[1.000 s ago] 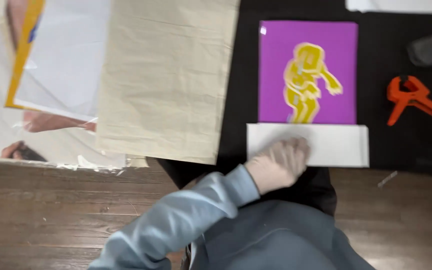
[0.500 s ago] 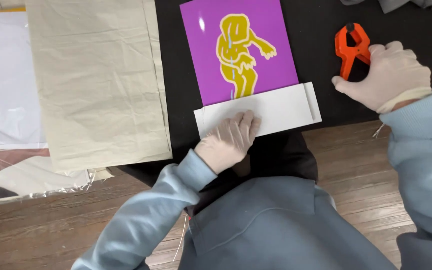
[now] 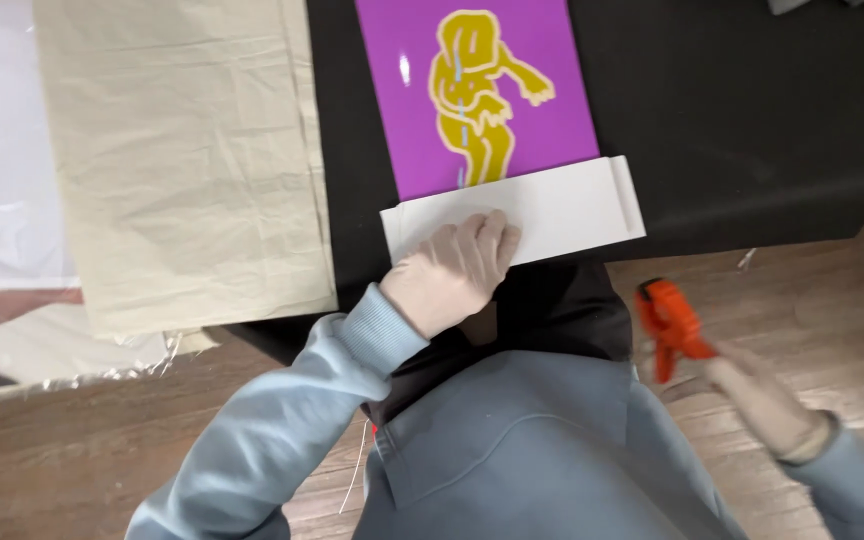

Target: The recorder is applying an adhesive backing and preparing an art print for framing, using clamps and a rag to secure and smooth the materials.

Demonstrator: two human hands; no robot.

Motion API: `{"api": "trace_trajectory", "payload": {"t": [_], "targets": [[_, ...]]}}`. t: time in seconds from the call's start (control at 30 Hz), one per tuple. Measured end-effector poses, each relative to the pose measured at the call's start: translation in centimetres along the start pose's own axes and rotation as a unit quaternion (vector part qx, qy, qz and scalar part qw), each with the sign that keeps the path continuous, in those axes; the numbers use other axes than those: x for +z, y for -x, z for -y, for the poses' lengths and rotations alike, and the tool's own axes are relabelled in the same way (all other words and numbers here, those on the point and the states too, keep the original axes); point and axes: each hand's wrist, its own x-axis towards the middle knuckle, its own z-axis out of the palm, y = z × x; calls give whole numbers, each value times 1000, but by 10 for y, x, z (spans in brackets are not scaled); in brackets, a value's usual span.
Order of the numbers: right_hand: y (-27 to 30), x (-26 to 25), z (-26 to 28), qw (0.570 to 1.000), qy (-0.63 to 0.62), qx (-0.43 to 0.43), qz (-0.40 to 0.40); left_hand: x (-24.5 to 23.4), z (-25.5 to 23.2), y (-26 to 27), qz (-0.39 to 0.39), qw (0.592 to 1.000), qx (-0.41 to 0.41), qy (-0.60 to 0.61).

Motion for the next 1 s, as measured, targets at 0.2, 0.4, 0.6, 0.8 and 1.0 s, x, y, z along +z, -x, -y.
{"api": "trace_trajectory", "payload": {"t": [0.2, 0.4, 0.6, 0.8, 1.0], "targets": [[20, 52, 82, 987, -137, -60, 61, -5, 6, 0, -6, 1000, -11, 2], [12, 71, 89, 972, -210, -104, 35, -8, 10, -2, -16, 1000, 3, -8], [9, 85, 113, 952, -299, -61, 34, -6, 9, -3, 4, 1000, 10, -7], [-7, 83, 148, 957, -287, -51, 13, -1, 8, -1, -32, 999, 0, -19], [-15, 77, 165, 959, -280, -40, 13, 0, 7, 0, -8, 1000, 3, -12]]}}
